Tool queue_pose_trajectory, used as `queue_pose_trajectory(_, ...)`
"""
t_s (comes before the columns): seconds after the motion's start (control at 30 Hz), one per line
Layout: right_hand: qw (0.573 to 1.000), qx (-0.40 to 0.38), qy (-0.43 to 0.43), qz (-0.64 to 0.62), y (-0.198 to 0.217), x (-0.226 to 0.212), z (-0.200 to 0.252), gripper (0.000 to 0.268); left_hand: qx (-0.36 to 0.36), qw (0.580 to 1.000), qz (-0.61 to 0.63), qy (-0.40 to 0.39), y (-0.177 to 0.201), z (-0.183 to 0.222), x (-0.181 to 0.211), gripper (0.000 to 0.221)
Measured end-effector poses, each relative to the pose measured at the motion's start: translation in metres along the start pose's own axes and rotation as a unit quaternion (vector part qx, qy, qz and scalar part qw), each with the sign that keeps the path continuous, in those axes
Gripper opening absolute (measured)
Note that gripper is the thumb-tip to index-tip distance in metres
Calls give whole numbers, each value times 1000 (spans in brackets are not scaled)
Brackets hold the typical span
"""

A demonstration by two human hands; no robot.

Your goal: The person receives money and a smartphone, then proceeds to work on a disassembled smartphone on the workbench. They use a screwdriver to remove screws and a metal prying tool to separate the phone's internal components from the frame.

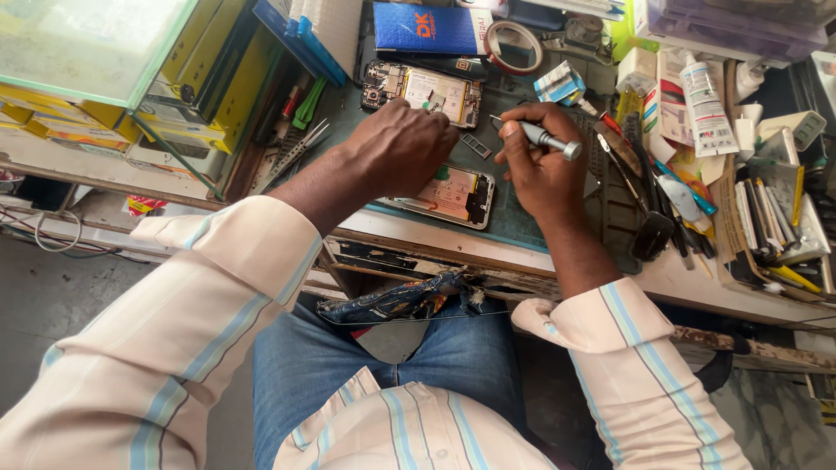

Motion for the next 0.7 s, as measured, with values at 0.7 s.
queue_pose_trajectory(0.7,997,15,51,55,2,-10,-2,16,-148,933,317,81,87,129,62,9)
Point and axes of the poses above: each hand's wrist, its own z-axis away from the middle knuckle, its own y-axis out of the back of the hand, x = y × z, the point moved 2 cm from there along -z, towards the middle knuckle, and after that the axes turned 15 degrees about x, right-handed, at the moved point
